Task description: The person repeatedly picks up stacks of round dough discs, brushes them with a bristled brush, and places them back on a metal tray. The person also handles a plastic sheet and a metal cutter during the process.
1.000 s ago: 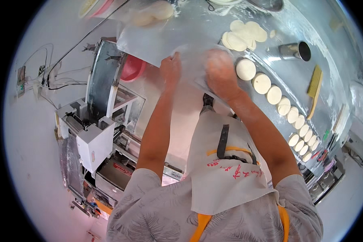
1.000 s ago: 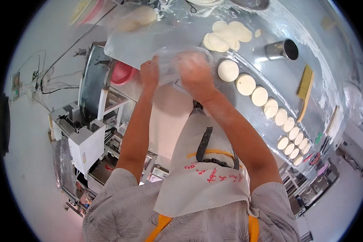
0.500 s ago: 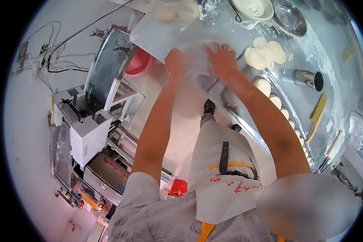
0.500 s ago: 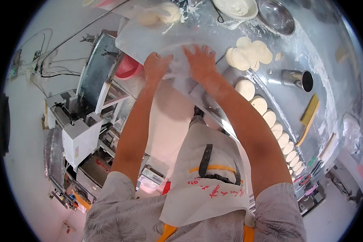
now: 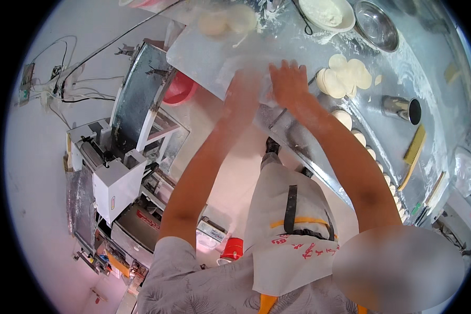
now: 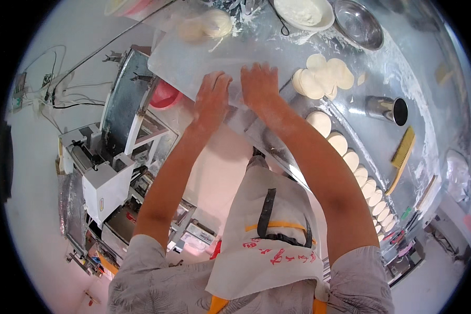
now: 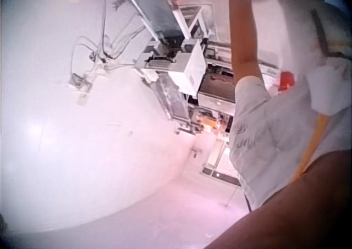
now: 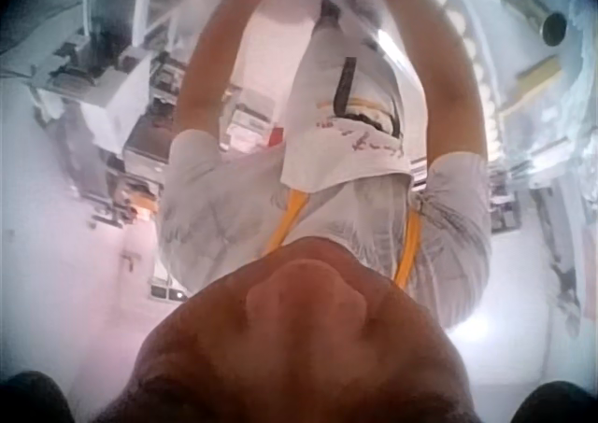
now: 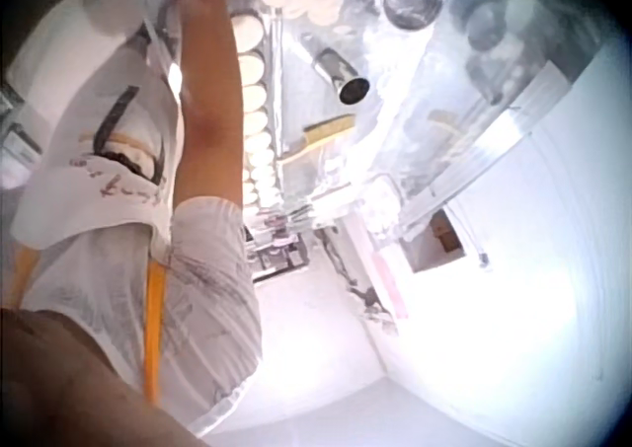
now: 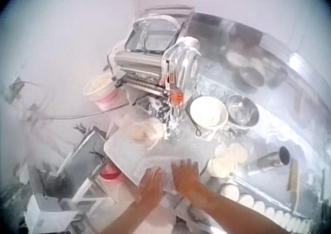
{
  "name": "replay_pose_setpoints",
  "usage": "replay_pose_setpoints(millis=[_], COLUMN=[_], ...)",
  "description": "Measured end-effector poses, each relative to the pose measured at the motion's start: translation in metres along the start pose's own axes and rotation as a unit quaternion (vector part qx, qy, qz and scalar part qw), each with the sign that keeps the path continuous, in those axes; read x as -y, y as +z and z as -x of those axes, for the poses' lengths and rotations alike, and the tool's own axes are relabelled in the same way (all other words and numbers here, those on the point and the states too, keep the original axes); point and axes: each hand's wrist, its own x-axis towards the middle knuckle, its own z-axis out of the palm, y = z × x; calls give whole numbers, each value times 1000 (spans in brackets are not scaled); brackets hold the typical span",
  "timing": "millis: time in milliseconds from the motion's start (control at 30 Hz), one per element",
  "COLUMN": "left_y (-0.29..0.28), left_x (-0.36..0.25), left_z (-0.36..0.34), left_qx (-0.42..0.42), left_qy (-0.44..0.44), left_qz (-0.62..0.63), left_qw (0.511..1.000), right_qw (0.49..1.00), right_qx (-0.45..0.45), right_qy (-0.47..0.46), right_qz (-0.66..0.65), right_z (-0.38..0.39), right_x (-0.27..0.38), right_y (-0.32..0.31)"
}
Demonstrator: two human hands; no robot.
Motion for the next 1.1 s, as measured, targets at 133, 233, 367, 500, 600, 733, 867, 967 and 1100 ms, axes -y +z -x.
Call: replay_pose_setpoints(millis=[133,233,367,500,600,733,867,967,1100], left_y=[2,2,20,13,2,9,75,138,209], left_x=[15,21,58,94,11,-111,-146,-203,-311], left_z=[-20,-31,-57,-57,-41,33,149,221,283], left_qx=[48,56,136,151,7,51,216,373,523], left_qy=[58,91,79,132,114,-32,-117,-159,-251], left_qz=[-221,-243,-361,-276,-176,-29,206,232,307], left_qw=[972,964,919,940,978,998,947,884,755], right_qw=[994,983,976,931,936,913,843,756,760], right_qx=[-90,-174,-207,-289,-228,-153,-298,-330,-338], right_qy=[-63,-54,-70,-146,-117,5,234,471,501], right_qz=[6,17,-20,-168,-242,-378,-381,-312,-240], right_z=[-11,-9,-8,77,169,309,464,552,609], right_x=[-8,-18,-17,7,-23,-81,-155,-232,-300], right_y=[26,57,54,25,55,114,168,240,280])
